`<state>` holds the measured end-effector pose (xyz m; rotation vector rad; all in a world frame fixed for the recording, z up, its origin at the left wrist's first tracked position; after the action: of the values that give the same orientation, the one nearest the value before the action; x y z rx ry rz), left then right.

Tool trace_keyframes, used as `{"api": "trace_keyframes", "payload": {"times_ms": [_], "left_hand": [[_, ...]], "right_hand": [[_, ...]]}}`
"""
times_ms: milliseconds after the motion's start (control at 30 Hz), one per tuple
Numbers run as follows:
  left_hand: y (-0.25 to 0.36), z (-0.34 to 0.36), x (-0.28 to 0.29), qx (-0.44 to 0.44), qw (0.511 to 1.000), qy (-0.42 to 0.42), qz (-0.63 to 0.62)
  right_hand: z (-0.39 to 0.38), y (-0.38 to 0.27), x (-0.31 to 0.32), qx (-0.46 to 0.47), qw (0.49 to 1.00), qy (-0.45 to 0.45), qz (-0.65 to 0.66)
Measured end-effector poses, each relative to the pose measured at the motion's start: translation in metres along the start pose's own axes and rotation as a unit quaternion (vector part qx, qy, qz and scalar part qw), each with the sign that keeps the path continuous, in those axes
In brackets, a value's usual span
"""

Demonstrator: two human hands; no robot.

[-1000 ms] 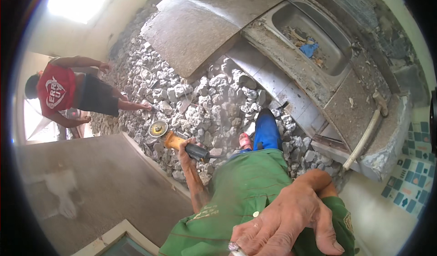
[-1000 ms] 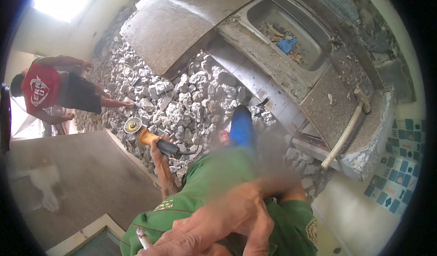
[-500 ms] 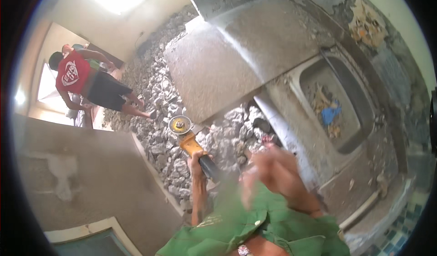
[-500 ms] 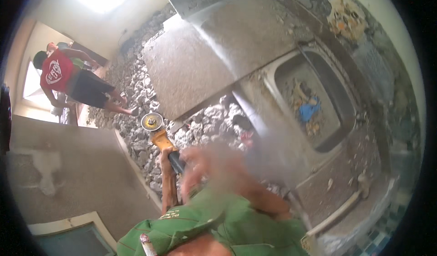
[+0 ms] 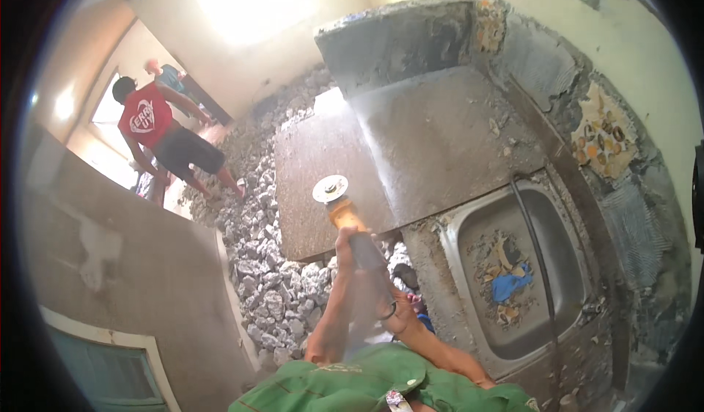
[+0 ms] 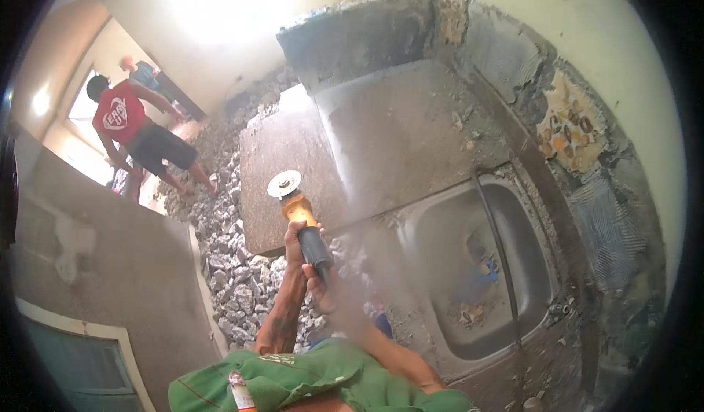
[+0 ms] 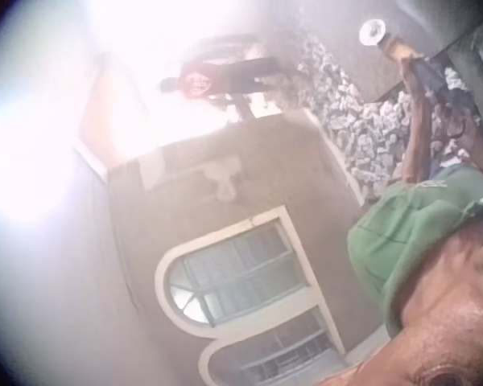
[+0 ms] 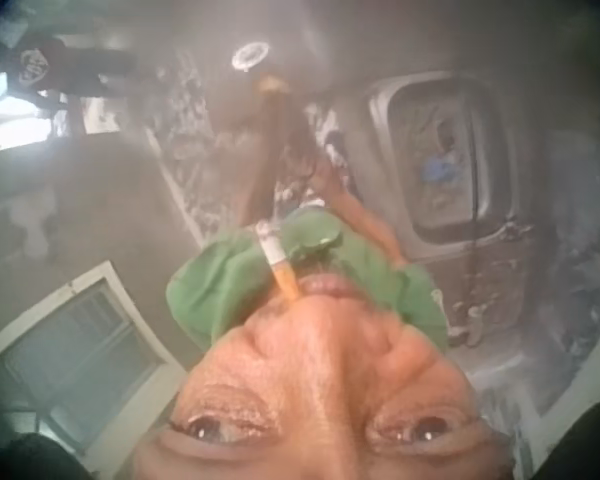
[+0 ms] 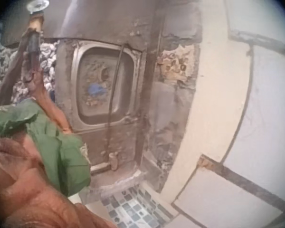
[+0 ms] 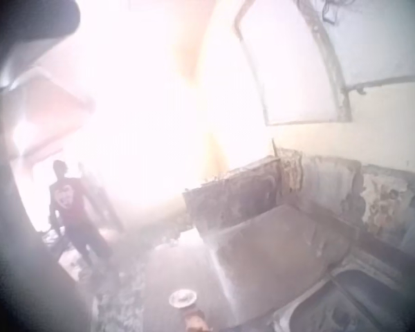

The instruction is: The person cuts a stone countertop slab using an angle grinder.

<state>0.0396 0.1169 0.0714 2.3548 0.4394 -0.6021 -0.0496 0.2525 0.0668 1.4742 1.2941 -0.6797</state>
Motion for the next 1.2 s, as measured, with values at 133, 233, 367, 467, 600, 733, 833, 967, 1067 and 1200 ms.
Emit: {"api": "trace_keyframes", "payload": {"times_ms": [133,233,367,467,600,733,833,967,1067,1200], "left_hand": [[0.000,0.022,0.009,-0.046,0.999,0.023,-0.006],[-0.015,0.032,0.035,0.001,0.998,-0.057,-0.036],[-0.022,0.036,0.058,0.008,1.000,-0.021,0.007],[-0.012,0.041,0.059,-0.089,0.960,0.160,0.212],[0.027,0.079,0.046,-0.231,0.898,0.191,0.321],[0.098,0.151,0.032,-0.245,0.858,0.214,0.399],[0.141,0.207,0.018,-0.271,0.838,0.192,0.433],[0.182,0.273,-0.002,-0.298,0.849,0.147,0.410],[0.203,0.313,-0.014,-0.286,0.848,0.179,0.410],[0.233,0.351,-0.024,-0.330,0.808,0.213,0.439]], "right_hand": [[-0.016,-0.005,0.001,0.208,0.768,-0.300,-0.526],[-0.011,-0.011,0.025,0.126,0.902,-0.177,-0.374],[0.025,-0.038,0.043,0.027,0.911,-0.025,-0.410],[0.062,-0.049,0.034,0.016,0.744,-0.151,-0.650],[0.127,-0.029,0.011,0.090,0.535,-0.153,-0.826],[0.222,-0.032,-0.019,0.272,0.503,-0.213,-0.792],[0.292,-0.050,-0.029,0.133,0.556,-0.123,-0.811],[0.375,-0.069,-0.042,0.228,0.576,-0.179,-0.764],[0.417,-0.089,-0.049,0.284,0.568,-0.197,-0.747],[0.456,-0.105,-0.062,0.296,0.548,-0.193,-0.759]]}}
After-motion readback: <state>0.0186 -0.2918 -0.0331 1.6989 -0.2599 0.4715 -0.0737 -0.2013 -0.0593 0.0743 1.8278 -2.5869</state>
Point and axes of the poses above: each hand's wrist, its own z-axis towards the middle knuckle, its own x-axis out of the back of the hand, y = z × x, the point moved 1 cm from there along z, towards the middle knuckle, and after that the axes turned 14 degrees about x, right-handed, at the moved point
